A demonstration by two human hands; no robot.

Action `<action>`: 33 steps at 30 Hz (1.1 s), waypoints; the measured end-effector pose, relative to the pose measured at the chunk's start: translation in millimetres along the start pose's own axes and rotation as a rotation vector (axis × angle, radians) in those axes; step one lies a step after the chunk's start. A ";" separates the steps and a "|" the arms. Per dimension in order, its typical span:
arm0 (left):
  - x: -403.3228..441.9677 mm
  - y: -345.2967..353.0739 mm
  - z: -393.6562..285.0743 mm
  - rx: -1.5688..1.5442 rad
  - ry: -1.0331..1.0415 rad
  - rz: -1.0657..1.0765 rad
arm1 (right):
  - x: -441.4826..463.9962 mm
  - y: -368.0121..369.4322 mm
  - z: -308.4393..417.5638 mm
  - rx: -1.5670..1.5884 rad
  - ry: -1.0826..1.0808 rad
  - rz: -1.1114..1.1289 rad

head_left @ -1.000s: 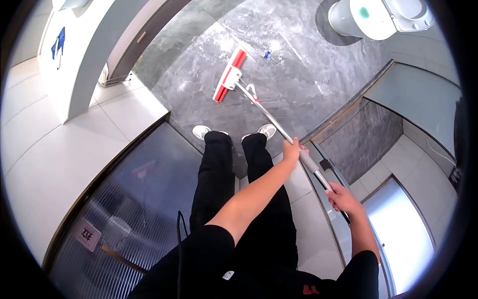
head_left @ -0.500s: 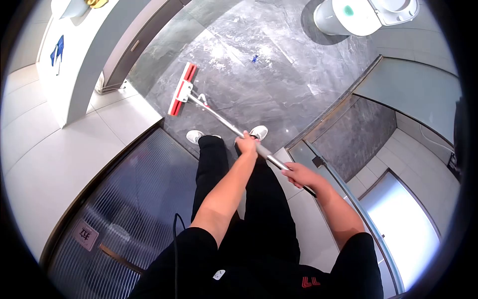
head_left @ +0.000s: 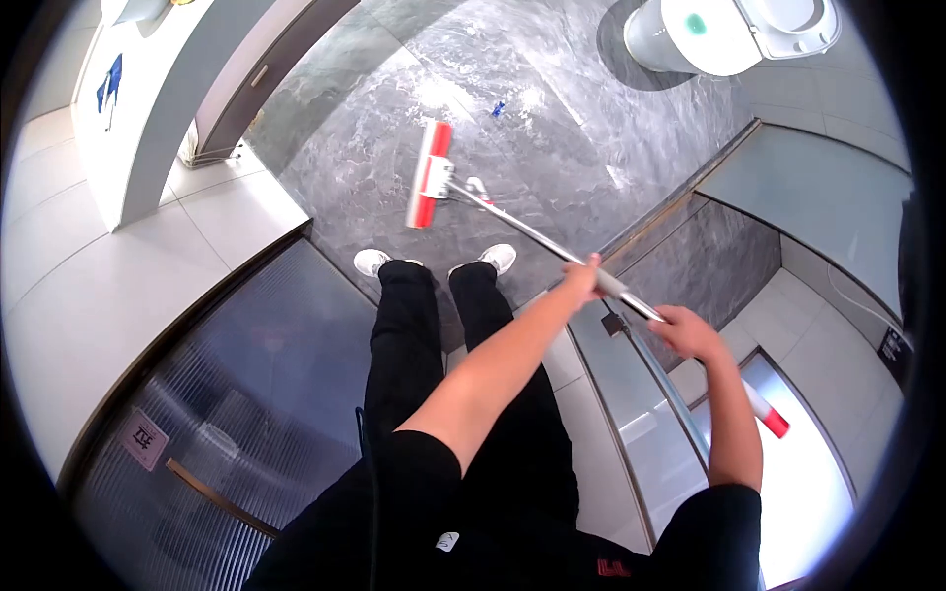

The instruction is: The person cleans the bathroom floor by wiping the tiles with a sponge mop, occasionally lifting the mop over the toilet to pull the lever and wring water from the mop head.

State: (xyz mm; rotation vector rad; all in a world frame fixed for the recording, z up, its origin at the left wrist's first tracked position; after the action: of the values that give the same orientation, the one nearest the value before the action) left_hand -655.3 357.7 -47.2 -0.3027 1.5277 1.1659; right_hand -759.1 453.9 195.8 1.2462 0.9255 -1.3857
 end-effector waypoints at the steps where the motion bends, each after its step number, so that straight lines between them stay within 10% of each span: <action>1: -7.3 23.6 5.5 -0.037 0.010 0.118 | -22.6 -10.0 5.9 -0.015 0.084 -0.042; 6: -20.8 75.6 12.8 -0.015 -0.114 0.400 | -76.8 -12.5 22.5 -0.205 0.265 -0.235; 14: -89.2 41.8 -0.6 -0.120 0.032 0.291 | -96.1 44.8 70.7 -0.433 0.218 -0.374; 23: -150.6 -73.8 -43.3 -0.006 0.035 0.201 | -40.2 137.8 75.6 -0.113 -0.130 -0.265; 33: -208.0 -201.9 -185.1 -0.047 0.502 0.156 | 107.1 203.2 206.0 0.485 -0.250 -0.013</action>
State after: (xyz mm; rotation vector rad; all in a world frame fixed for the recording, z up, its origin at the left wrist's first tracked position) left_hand -551.5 34.5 7.7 -0.5463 1.9883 1.3133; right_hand -597.8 196.3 142.7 1.3744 0.4355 -1.7951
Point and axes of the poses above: each hand's wrist, its own x-axis towards the middle knuckle, its own y-axis out of the palm, z = x × y, the point moved 1 cm from there along x, towards the middle knuckle, and after that the axes turned 10 degrees about z, right-handed, at the moved point
